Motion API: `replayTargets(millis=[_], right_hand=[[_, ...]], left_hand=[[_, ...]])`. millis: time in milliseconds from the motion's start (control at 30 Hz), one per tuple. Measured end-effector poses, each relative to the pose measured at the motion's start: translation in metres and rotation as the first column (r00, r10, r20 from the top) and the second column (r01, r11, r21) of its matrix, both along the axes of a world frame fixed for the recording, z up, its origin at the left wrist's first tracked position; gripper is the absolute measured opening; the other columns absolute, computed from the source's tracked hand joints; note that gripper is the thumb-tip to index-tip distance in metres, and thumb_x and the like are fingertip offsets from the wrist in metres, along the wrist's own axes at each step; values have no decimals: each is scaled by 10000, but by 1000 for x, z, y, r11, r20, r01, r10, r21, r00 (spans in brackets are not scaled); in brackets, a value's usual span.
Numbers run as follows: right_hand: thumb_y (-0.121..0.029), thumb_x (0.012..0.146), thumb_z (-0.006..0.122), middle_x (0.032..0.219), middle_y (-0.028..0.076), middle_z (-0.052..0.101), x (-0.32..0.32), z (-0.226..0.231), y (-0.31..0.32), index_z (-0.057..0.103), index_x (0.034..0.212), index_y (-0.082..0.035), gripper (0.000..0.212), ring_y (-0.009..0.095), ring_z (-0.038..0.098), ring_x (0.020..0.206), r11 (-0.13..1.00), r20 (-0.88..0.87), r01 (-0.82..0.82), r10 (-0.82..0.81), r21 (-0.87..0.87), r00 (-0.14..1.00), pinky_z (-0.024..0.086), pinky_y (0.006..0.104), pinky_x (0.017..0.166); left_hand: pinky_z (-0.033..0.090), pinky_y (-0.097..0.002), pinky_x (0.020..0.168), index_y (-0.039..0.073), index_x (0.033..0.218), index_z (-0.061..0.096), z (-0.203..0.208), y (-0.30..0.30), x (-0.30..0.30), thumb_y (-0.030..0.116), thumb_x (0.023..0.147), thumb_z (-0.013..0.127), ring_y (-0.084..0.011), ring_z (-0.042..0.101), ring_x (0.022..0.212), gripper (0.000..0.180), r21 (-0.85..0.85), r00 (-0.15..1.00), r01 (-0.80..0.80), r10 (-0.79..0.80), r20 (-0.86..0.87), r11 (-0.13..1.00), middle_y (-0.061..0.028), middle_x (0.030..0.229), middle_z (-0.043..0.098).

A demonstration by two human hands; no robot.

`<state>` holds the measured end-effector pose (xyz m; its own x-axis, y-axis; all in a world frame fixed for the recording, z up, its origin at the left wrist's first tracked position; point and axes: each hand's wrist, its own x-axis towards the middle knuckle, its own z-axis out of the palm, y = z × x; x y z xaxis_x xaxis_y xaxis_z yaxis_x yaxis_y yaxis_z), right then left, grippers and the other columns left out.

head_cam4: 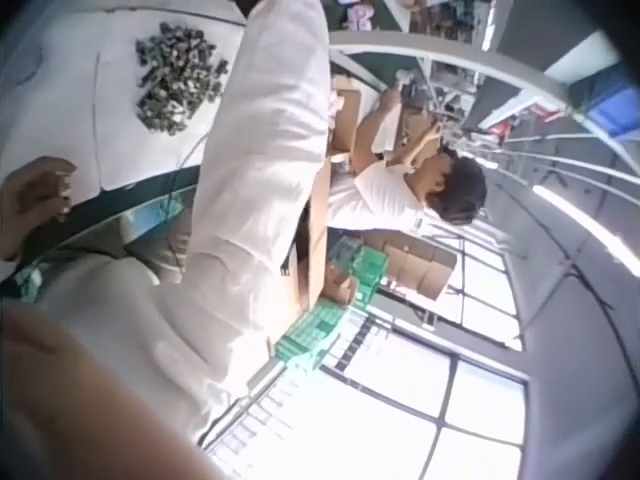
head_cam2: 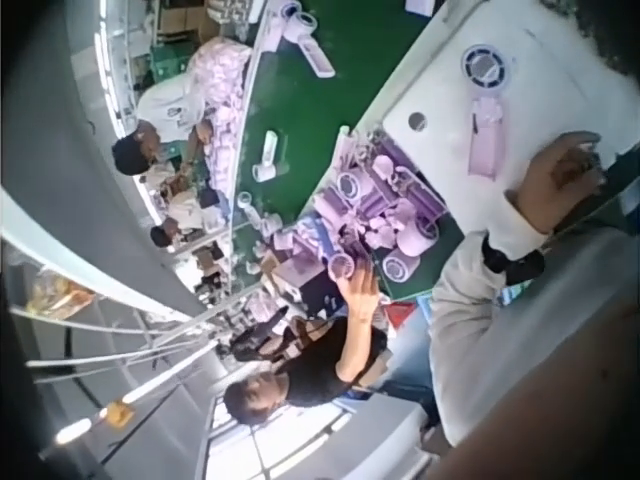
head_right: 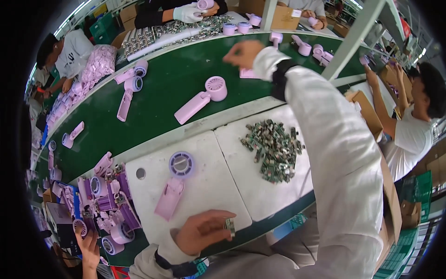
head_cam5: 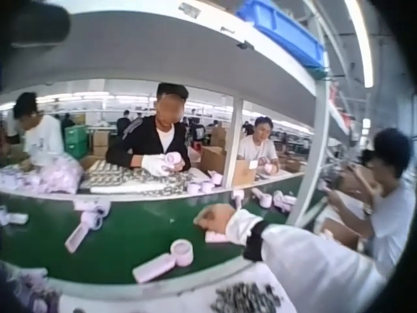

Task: The person picks up a circuit board and a fan handle, connects a wire to the board, and fits the board into the handle. They repeat this process with several more handles and boards before placing the assemblies on the conveyor belt.

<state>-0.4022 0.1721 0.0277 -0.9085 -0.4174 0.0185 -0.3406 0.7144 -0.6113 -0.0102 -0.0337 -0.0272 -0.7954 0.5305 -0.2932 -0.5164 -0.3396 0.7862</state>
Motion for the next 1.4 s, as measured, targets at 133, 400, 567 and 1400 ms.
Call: replayTargets(millis=[133, 400, 567, 1400], right_hand=[[-525, 816, 728, 947, 131, 745, -114, 0, 98, 678, 1137, -8, 610, 258, 724, 864, 843, -281, 378, -283, 384, 917, 563, 348, 781], [-528, 890, 617, 944, 169, 699, -237, -62, 199, 670, 1060, -34, 525, 225, 696, 738, 575, -87, 316, -389, 755, 917, 564, 335, 684], [-376, 911, 625, 926, 66, 697, -229, -57, 190, 681, 1057, -98, 319, 166, 679, 714, 759, 67, 352, -459, 547, 886, 546, 277, 607], [-534, 877, 605, 663, 97, 646, -224, -36, 147, 664, 981, -68, 481, 182, 588, 505, 741, 217, 646, -671, 183, 709, 469, 337, 483]], left_hand=[[529, -302, 854, -18, 1243, 609, 7, 5, -3, -47, 946, 618, -158, 650, 944, 299, -88, 998, 39, -35, 50, 995, -86, 995, 668], [537, -445, 699, 36, 1134, 659, -13, 11, -1, 40, 842, 690, -361, 677, 808, 294, -307, 876, -99, -64, -478, 946, -169, 998, 692], [534, -443, 692, 56, 1138, 663, -12, 18, -3, 66, 852, 701, -361, 677, 810, 290, -333, 871, -145, -40, -490, 932, -167, 950, 700], [512, -411, 876, 74, 1212, 656, -19, 11, 4, 124, 872, 671, -343, 655, 992, 345, -249, 927, 84, -167, -336, 965, -185, 1069, 678]])
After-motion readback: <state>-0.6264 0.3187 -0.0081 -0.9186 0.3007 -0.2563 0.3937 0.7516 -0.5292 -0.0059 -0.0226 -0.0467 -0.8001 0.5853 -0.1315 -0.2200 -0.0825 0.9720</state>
